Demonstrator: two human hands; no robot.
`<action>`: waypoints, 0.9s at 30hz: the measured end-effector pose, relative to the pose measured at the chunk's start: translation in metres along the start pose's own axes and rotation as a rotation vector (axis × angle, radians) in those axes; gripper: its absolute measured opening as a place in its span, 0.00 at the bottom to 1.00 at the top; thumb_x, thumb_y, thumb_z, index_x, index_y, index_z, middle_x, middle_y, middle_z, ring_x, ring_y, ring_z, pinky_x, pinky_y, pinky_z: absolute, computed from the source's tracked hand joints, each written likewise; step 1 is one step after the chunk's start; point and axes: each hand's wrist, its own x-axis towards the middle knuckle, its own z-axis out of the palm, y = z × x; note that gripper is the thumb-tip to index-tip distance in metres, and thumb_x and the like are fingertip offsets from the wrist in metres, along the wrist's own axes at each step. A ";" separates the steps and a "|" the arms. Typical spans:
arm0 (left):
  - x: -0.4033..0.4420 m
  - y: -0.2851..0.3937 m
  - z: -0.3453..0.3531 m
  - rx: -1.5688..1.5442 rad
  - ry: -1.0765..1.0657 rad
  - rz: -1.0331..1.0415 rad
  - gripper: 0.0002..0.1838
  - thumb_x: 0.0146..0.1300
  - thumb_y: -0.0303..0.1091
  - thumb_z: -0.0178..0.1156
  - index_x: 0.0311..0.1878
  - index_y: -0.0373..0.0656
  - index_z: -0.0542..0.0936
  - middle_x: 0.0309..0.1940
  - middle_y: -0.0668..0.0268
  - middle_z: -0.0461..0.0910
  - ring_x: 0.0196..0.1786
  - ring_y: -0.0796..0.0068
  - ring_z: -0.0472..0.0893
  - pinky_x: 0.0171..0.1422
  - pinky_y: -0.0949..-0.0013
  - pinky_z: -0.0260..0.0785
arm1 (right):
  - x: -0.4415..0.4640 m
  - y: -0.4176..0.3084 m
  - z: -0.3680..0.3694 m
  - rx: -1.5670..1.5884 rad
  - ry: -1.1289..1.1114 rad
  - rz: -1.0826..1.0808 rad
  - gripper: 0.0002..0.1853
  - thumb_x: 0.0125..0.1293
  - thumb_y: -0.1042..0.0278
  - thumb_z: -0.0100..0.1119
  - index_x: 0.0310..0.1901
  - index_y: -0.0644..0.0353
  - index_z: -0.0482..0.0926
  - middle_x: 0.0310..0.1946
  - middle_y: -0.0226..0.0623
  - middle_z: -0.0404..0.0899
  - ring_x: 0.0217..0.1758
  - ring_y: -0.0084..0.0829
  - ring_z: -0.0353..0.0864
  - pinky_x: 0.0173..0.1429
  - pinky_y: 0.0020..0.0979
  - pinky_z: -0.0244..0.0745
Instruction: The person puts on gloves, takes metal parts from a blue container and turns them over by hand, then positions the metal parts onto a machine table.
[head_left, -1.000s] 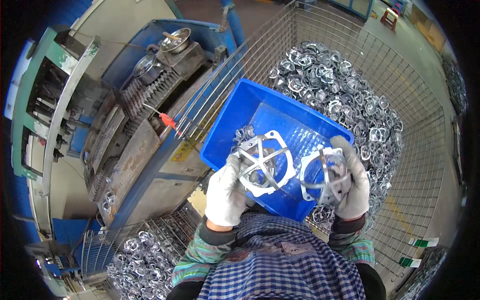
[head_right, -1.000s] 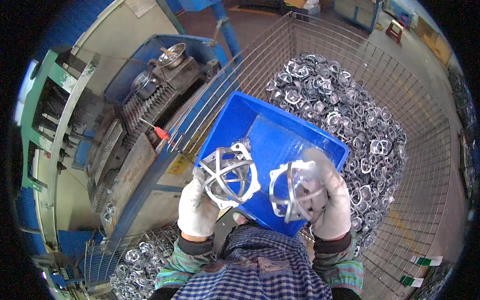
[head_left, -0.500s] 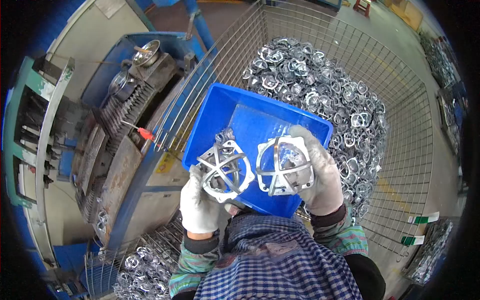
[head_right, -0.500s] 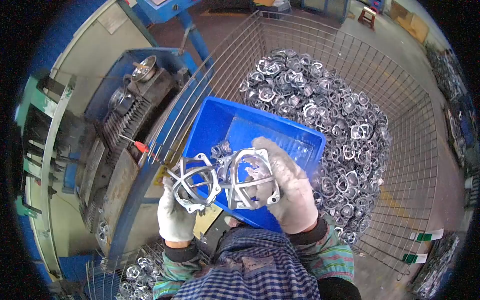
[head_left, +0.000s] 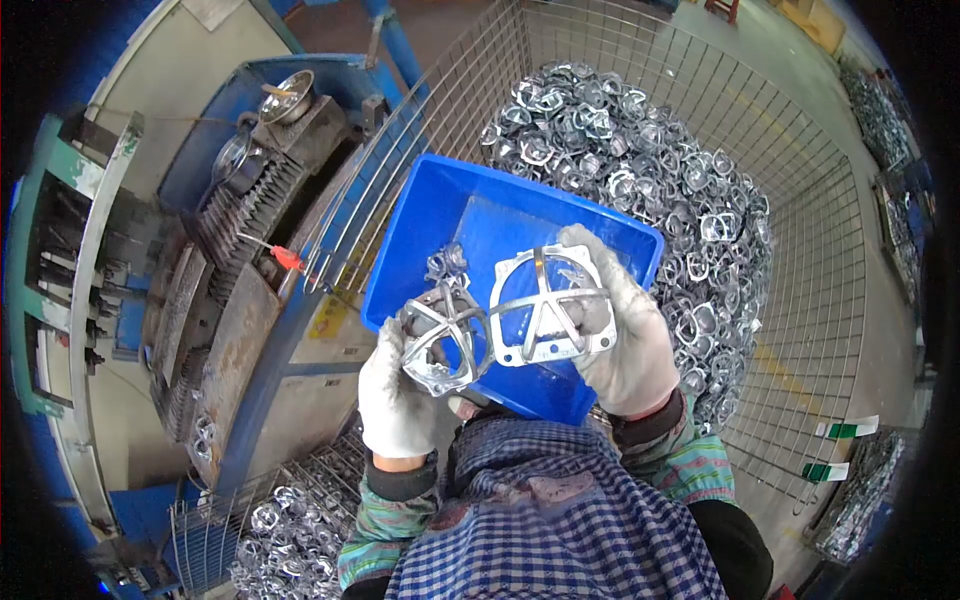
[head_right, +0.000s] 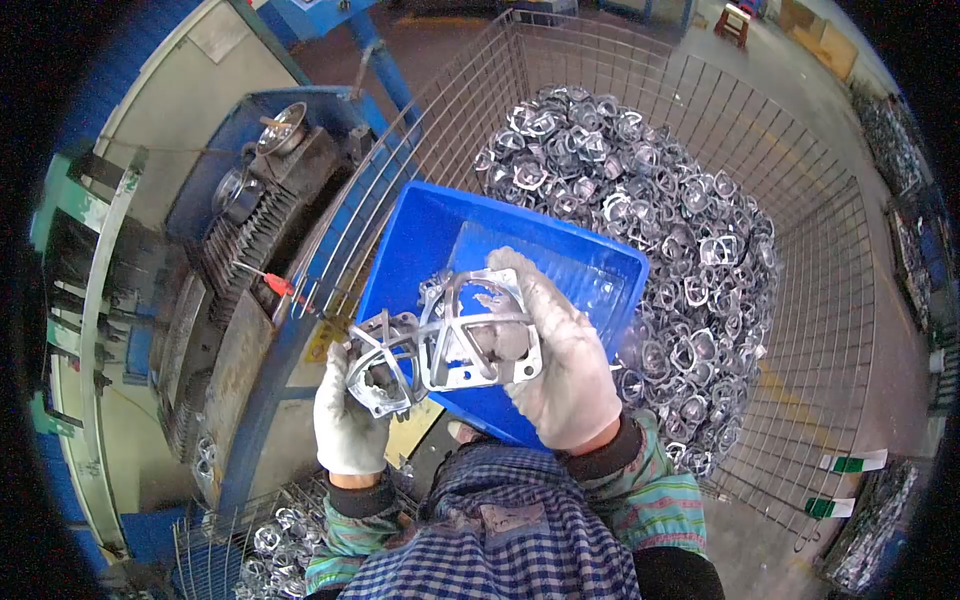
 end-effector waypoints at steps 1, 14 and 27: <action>0.000 0.001 0.001 -0.008 -0.006 -0.017 0.16 0.64 0.44 0.50 0.43 0.41 0.73 0.32 0.68 0.76 0.31 0.81 0.74 0.35 0.75 0.67 | 0.001 0.000 0.001 0.081 -0.021 0.028 0.20 0.70 0.61 0.34 0.57 0.66 0.61 0.47 0.44 0.72 0.43 0.30 0.78 0.41 0.25 0.80; 0.001 -0.003 -0.002 0.047 0.048 -0.001 0.18 0.63 0.47 0.50 0.44 0.41 0.72 0.29 0.70 0.74 0.28 0.80 0.72 0.31 0.76 0.65 | 0.010 0.006 -0.003 0.210 0.023 0.064 0.18 0.69 0.62 0.37 0.53 0.66 0.63 0.47 0.51 0.72 0.46 0.43 0.76 0.49 0.39 0.75; 0.000 -0.009 -0.008 0.294 -0.138 0.087 0.18 0.60 0.36 0.52 0.49 0.33 0.71 0.39 0.60 0.75 0.40 0.71 0.76 0.44 0.69 0.69 | 0.025 0.028 -0.059 -0.070 0.113 -0.097 0.25 0.64 0.69 0.49 0.61 0.60 0.56 0.41 0.40 0.74 0.42 0.34 0.77 0.49 0.33 0.73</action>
